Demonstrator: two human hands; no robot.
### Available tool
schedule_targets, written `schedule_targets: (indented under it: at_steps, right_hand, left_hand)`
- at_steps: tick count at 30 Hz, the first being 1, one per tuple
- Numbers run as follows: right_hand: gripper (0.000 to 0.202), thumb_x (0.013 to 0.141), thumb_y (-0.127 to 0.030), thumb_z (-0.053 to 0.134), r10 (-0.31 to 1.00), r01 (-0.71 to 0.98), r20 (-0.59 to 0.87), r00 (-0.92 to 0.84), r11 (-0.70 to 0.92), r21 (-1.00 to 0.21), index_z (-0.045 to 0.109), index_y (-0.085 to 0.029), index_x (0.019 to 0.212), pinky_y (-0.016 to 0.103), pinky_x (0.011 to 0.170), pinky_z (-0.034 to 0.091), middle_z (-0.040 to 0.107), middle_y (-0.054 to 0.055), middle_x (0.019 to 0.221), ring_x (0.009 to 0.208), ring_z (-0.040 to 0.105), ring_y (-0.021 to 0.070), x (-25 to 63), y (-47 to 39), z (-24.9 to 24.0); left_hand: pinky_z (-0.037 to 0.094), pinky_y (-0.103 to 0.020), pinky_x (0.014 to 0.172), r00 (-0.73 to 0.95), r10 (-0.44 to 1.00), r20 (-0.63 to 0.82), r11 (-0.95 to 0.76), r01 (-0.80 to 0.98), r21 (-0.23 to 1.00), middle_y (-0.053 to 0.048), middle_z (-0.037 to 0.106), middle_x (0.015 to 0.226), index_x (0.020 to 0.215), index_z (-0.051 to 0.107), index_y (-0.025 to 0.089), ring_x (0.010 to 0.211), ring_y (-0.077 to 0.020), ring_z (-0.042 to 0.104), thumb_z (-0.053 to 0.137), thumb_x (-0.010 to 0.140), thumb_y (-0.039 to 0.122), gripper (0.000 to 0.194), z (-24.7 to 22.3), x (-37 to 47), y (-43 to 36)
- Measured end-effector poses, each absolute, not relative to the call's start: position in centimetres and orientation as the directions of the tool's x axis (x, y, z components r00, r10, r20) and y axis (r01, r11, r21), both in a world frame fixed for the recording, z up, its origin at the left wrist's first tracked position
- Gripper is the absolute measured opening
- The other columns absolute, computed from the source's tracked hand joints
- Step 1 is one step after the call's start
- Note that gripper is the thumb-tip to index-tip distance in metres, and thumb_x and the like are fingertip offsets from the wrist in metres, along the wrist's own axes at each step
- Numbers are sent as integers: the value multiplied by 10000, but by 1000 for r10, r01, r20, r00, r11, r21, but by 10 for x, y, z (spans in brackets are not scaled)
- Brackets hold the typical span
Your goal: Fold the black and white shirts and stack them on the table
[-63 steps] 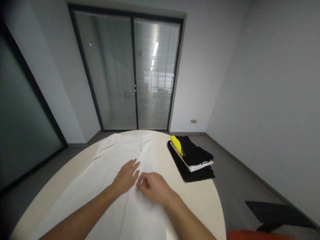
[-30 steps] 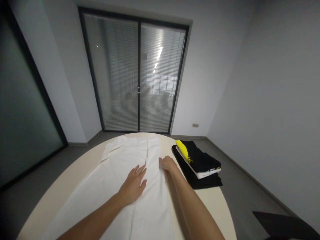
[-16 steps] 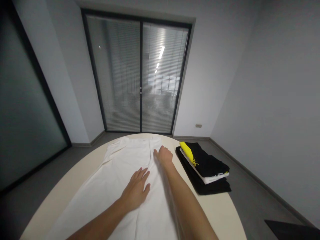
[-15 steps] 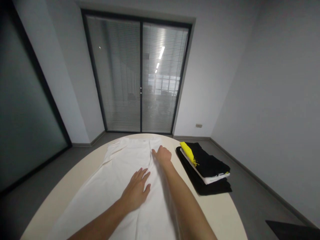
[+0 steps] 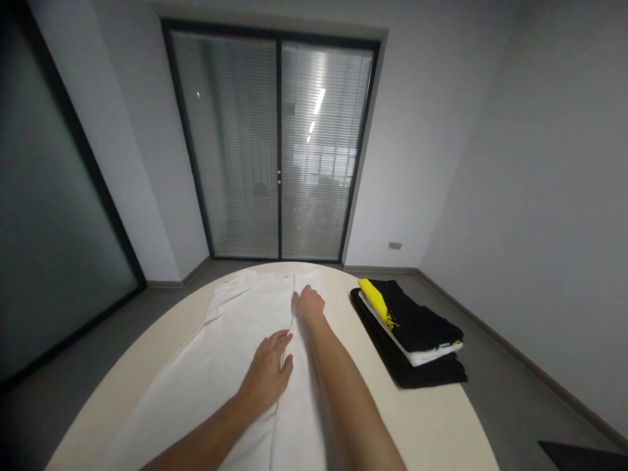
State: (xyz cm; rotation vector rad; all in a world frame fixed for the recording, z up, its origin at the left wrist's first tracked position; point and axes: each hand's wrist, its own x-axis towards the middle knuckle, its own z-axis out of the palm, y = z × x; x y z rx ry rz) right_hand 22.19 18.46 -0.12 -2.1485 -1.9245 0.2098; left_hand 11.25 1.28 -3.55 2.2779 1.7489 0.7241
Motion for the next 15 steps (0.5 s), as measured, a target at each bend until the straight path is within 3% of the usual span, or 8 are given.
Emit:
schedule_targets:
  at_steps: [3, 6, 8, 11, 15]
  right_hand:
    - [519, 925, -571, 499, 992, 956, 67, 104, -82, -282, 596, -139, 1195, 379, 816, 514, 704, 190, 1119, 1032, 688, 309, 219, 182, -8]
    - [408, 932, -457, 533, 991, 960, 89, 96, -69, -270, 610, -129, 1162, 382, 832, 501, 698, 197, 1126, 1043, 680, 315, 216, 184, -11]
    - [332, 962, -375, 484, 990, 960, 103, 97, -66, -271, 623, -128, 1134, 370, 823, 495, 700, 194, 1113, 1026, 684, 300, 215, 187, -12]
    - [374, 1015, -347, 342, 986, 957, 136, 94, -52, -286, 605, -134, 1174, 360, 802, 488, 699, 185, 1095, 1002, 684, 278, 214, 193, -14]
    - [366, 1021, -328, 326, 985, 955, 169, 28, 24, -294, 614, -164, 1178, 352, 842, 467, 685, 157, 1143, 1056, 648, 259, 214, 193, -21]
  left_hand:
    - [216, -444, 1217, 222, 949, 225, -295, 877, 380, -99, 486, 1495, 1419, 528, 139, 1411, -269, 374, 429, 899, 258, 542, -37, 112, 11]
    - [188, -457, 1226, 233, 956, 180, -285, 886, 366, -81, 441, 1538, 1460, 485, 150, 1454, -280, 314, 413, 918, 280, 563, -38, 112, 10]
    - [184, -451, 1228, 230, 959, 164, -276, 890, 364, -79, 430, 1547, 1474, 468, 150, 1462, -278, 303, 408, 924, 285, 569, -38, 113, 10]
    - [190, -436, 1227, 217, 964, 156, -259, 898, 355, -99, 427, 1547, 1493, 436, 128, 1459, -266, 314, 400, 930, 279, 584, -37, 113, 11]
    - [194, -419, 1228, 213, 964, 160, -257, 903, 345, -104, 427, 1546, 1491, 436, 116, 1456, -254, 323, 389, 932, 265, 580, -37, 113, 12]
